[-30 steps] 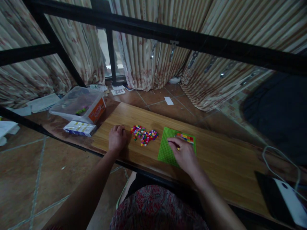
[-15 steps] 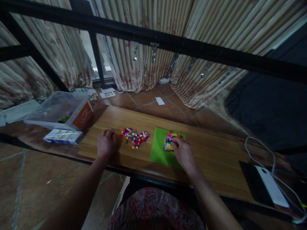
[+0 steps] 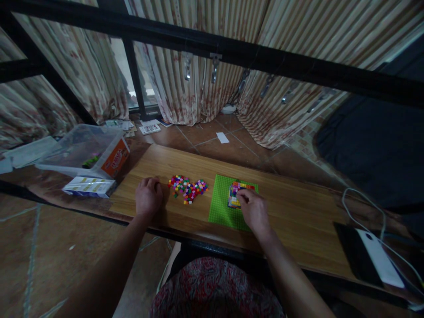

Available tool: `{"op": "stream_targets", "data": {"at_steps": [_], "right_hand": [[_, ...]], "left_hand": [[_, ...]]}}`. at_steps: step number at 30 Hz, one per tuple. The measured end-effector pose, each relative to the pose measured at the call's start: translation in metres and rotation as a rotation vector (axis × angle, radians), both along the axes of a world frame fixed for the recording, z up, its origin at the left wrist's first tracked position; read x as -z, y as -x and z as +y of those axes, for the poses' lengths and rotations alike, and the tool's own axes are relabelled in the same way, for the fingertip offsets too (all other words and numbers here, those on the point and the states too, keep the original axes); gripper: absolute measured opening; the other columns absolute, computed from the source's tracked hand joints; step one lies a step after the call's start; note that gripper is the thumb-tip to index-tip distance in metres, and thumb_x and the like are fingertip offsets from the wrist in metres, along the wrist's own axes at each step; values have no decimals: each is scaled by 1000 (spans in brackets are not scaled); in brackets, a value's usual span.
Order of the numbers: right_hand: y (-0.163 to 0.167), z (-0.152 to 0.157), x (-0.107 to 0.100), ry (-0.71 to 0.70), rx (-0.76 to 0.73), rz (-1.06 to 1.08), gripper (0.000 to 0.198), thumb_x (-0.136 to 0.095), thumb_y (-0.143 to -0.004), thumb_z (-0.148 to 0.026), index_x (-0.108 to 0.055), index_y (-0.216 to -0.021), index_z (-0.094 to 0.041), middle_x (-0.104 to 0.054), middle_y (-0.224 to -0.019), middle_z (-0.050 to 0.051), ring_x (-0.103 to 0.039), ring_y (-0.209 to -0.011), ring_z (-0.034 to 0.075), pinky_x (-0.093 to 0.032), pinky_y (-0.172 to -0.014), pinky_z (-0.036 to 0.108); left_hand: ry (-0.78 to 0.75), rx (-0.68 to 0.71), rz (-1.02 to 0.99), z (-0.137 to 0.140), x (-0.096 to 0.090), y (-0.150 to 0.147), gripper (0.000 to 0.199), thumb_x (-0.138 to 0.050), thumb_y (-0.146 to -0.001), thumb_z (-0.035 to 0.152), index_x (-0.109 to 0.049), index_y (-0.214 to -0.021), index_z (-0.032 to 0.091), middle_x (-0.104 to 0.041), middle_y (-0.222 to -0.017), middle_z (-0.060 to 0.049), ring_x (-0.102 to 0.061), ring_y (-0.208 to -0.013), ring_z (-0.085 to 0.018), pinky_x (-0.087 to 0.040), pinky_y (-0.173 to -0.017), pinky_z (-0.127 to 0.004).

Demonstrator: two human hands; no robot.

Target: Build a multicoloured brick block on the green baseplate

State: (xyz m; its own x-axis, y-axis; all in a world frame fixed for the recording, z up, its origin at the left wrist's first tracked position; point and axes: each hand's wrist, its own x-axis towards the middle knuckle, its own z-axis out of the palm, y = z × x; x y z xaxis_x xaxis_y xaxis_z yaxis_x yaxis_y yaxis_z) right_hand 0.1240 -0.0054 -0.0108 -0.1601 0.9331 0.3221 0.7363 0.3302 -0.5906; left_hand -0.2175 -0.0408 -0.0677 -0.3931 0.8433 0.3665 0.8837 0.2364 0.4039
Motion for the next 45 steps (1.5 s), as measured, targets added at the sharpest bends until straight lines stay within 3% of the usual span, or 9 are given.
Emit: {"op": "stream_targets", "data": {"at_steps": [10,14,19,24,45], "right_hand": [[-10,-2,2,114,131,153,24,-51,-86,-35,-69,-88,-19,-73,-85,6,-66,-74,20,-48,-72,32],[-11,3,-2,12,185,85,28,-52,-88,-40,-69,-92,-19,-70,-86,8,-63,-77,21,-47,-75,35],[-4,11,2,-111,182,-66,30,-55,-87,-42,-70,-99,-18,-67,-101,12,-56,-98,27,-43,-91,42],[-1,11,11,-111,226,-46,32,-59,-86,-43,-69,-103,-18,-64,-110,13,-53,-105,27,-40,-95,43],[-3,9,16,-149,183,79,27,-56,-88,-40,-67,-101,-19,-67,-103,10,-55,-100,24,-43,-92,42]], "left_hand": [[-10,-7,12,1,3,1,26,-43,-87,28,-66,-96,17,-65,-101,-11,-59,-96,-26,-46,-88,-39],[-10,-14,11,1,2,1,26,-44,-87,27,-66,-97,17,-64,-102,-12,-59,-97,-26,-46,-89,-39],[-4,-13,5,0,-1,-1,26,-45,-86,27,-66,-96,17,-64,-102,-11,-59,-98,-26,-46,-90,-39],[10,-15,12,0,-2,-1,26,-45,-86,27,-66,-96,17,-64,-101,-11,-58,-98,-26,-46,-90,-39],[3,-19,16,0,0,-2,26,-43,-86,27,-66,-96,17,-64,-102,-12,-58,-97,-27,-46,-90,-41]]}}
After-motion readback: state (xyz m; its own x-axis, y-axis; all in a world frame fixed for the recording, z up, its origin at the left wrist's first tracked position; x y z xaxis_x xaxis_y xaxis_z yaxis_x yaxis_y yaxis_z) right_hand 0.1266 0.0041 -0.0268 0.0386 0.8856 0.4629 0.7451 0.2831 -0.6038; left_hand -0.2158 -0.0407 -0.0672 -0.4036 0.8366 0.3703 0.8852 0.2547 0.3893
